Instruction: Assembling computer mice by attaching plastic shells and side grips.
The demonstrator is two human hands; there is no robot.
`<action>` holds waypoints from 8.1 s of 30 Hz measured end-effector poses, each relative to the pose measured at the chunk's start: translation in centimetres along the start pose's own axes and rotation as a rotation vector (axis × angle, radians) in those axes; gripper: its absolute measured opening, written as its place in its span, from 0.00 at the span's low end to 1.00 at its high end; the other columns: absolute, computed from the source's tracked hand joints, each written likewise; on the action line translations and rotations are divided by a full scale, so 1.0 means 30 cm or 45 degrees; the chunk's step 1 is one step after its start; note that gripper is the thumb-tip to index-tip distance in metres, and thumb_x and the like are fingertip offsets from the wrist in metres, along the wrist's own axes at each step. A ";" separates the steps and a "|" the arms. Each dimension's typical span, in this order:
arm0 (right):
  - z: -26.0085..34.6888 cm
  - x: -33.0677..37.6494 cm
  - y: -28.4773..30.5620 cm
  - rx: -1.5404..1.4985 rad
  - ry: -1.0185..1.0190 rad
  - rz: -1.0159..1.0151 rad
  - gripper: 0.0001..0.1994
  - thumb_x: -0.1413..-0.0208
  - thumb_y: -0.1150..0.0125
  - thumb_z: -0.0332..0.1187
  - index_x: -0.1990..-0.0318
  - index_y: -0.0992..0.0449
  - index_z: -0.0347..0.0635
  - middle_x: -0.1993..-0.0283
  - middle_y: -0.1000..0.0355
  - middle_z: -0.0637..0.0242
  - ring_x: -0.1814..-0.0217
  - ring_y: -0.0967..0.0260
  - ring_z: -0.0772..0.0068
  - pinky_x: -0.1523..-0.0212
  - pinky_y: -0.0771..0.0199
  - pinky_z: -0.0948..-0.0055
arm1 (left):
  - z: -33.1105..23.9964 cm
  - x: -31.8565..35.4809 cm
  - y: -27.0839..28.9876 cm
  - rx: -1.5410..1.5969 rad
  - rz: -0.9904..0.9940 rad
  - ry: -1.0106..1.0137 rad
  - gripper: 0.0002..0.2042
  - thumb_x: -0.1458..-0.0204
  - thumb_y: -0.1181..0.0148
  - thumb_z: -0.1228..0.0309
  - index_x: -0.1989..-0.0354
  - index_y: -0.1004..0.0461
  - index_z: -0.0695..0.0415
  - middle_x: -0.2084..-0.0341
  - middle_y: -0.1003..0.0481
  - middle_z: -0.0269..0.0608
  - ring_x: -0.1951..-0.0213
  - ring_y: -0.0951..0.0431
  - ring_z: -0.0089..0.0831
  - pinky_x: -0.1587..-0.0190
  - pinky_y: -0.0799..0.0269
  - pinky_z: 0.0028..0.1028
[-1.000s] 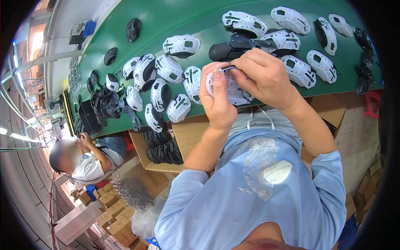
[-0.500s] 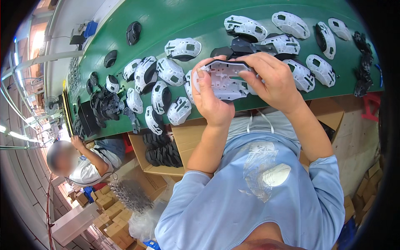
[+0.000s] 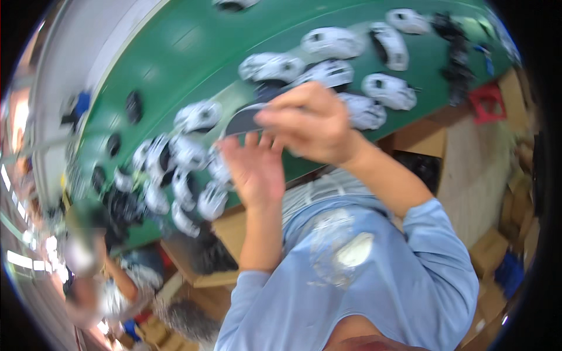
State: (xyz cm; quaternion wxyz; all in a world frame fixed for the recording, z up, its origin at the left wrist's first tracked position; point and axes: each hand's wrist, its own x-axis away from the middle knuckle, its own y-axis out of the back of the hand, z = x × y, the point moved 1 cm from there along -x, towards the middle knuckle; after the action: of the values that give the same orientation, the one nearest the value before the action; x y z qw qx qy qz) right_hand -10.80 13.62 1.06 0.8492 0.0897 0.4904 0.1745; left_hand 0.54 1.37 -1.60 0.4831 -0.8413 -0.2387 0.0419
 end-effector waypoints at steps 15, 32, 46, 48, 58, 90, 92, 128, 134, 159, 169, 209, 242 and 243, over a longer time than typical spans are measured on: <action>-0.081 -0.079 0.188 0.166 -0.204 0.665 0.11 0.53 0.28 0.33 0.60 0.18 0.45 0.64 0.23 0.67 0.62 0.27 0.63 0.62 0.27 0.64 | -0.304 0.073 0.088 -0.417 0.101 -0.328 0.43 0.42 0.55 0.33 0.35 0.40 0.62 0.54 0.27 0.50 0.59 0.22 0.46 0.54 0.23 0.46; -0.022 -0.205 -0.140 -0.127 -0.446 0.542 0.21 0.54 0.25 0.34 0.50 0.18 0.48 0.57 0.20 0.64 0.68 0.35 0.71 0.66 0.32 0.74 | -0.196 0.059 0.141 -0.596 0.012 -0.503 0.57 0.53 0.67 0.19 0.34 0.40 0.64 0.53 0.26 0.51 0.57 0.21 0.41 0.53 0.25 0.38; 0.088 -0.007 -0.193 -0.594 -0.177 0.298 0.23 0.58 0.21 0.35 0.51 0.18 0.46 0.45 0.21 0.59 0.63 0.29 0.68 0.61 0.31 0.72 | -0.135 0.007 0.045 -0.997 0.087 -0.652 0.56 0.52 0.69 0.20 0.32 0.44 0.64 0.46 0.32 0.45 0.46 0.28 0.35 0.42 0.29 0.37; 0.082 0.001 -0.191 -0.586 -0.293 0.325 0.23 0.57 0.22 0.34 0.50 0.18 0.46 0.45 0.22 0.59 0.62 0.29 0.67 0.60 0.31 0.71 | -0.135 0.003 0.051 -0.973 0.064 -0.627 0.56 0.51 0.69 0.21 0.32 0.44 0.65 0.47 0.32 0.46 0.46 0.28 0.35 0.43 0.29 0.36; 0.111 0.007 -0.171 -0.341 -0.144 0.381 0.21 0.55 0.27 0.28 0.50 0.19 0.47 0.41 0.25 0.58 0.57 0.30 0.60 0.56 0.30 0.67 | -0.121 -0.012 0.066 -1.220 0.052 -0.858 0.52 0.45 0.63 0.26 0.32 0.45 0.69 0.50 0.30 0.50 0.52 0.26 0.33 0.50 0.28 0.32; 0.116 0.121 -0.153 -1.430 -1.264 0.325 0.18 0.41 0.32 0.33 0.48 0.29 0.34 0.55 0.24 0.67 0.53 0.27 0.80 0.53 0.23 0.75 | -0.104 -0.023 0.040 0.034 0.299 -0.256 0.35 0.40 0.49 0.41 0.34 0.39 0.57 0.39 0.32 0.49 0.41 0.27 0.52 0.39 0.29 0.49; 0.127 0.129 -0.164 -1.318 -1.164 0.306 0.21 0.43 0.30 0.33 0.47 0.29 0.34 0.54 0.23 0.65 0.52 0.26 0.77 0.52 0.22 0.73 | -0.107 -0.026 0.033 0.001 0.272 -0.247 0.34 0.39 0.50 0.42 0.35 0.38 0.57 0.40 0.32 0.49 0.41 0.27 0.52 0.39 0.28 0.49; 0.155 -0.004 -0.126 -1.335 -1.026 0.213 0.26 0.52 0.33 0.34 0.45 0.34 0.39 0.53 0.31 0.67 0.53 0.34 0.80 0.52 0.30 0.76 | -0.190 0.011 -0.090 -0.962 0.091 -0.366 0.12 0.48 0.40 0.64 0.73 0.31 0.59 0.78 0.32 0.28 0.75 0.39 0.15 0.73 0.43 0.20; 0.124 -0.009 -0.132 -1.197 -0.947 0.174 0.23 0.52 0.33 0.34 0.49 0.31 0.38 0.59 0.30 0.68 0.58 0.32 0.79 0.57 0.29 0.76 | -0.177 -0.016 -0.091 -1.157 0.090 -0.559 0.11 0.47 0.41 0.65 0.71 0.29 0.61 0.76 0.31 0.30 0.73 0.36 0.17 0.72 0.40 0.22; 0.093 0.019 -0.109 -0.971 -0.390 0.102 0.10 0.57 0.36 0.32 0.68 0.31 0.40 0.73 0.36 0.66 0.74 0.41 0.69 0.75 0.41 0.70 | -0.195 -0.011 -0.062 -1.470 0.815 -0.884 0.11 0.39 0.47 0.64 0.62 0.34 0.60 0.73 0.33 0.41 0.71 0.36 0.32 0.67 0.39 0.33; 0.066 -0.050 -0.100 -0.826 -0.542 0.170 0.11 0.41 0.37 0.33 0.53 0.24 0.38 0.65 0.28 0.67 0.66 0.33 0.76 0.64 0.32 0.75 | -0.225 -0.078 -0.099 -1.376 0.375 -0.583 0.06 0.44 0.46 0.71 0.69 0.32 0.60 0.77 0.34 0.35 0.72 0.36 0.24 0.69 0.40 0.26; -0.146 -0.050 0.133 -1.261 -1.132 -0.162 0.26 0.31 0.48 0.41 0.32 0.39 0.36 0.66 0.47 0.74 0.67 0.53 0.82 0.65 0.44 0.78 | -0.365 -1.114 0.031 -3.164 0.277 -0.281 0.46 0.62 0.34 0.32 0.52 0.28 0.70 0.60 0.20 0.61 0.56 0.19 0.53 0.51 0.23 0.41; 0.060 -0.022 -0.083 -0.322 -0.169 0.006 0.25 0.47 0.28 0.38 0.43 0.25 0.39 0.44 0.25 0.56 0.45 0.28 0.55 0.45 0.28 0.63 | -0.077 -0.075 -0.128 -0.841 0.387 -0.408 0.48 0.45 0.65 0.26 0.35 0.43 0.61 0.52 0.29 0.44 0.50 0.26 0.31 0.49 0.27 0.30; 0.060 -0.022 -0.078 -0.319 -0.175 0.009 0.25 0.47 0.28 0.37 0.43 0.25 0.39 0.44 0.25 0.56 0.45 0.28 0.55 0.45 0.28 0.64 | -0.075 -0.076 -0.134 -0.838 0.391 -0.404 0.48 0.45 0.65 0.26 0.35 0.43 0.61 0.52 0.29 0.44 0.50 0.26 0.31 0.49 0.27 0.30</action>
State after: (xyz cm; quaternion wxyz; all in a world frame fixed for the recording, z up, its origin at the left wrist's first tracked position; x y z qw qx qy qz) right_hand -9.07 11.24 1.75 0.8847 -0.0037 0.4052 0.2307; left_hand -2.23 0.26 2.58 0.1329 -0.9602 -0.1823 0.1644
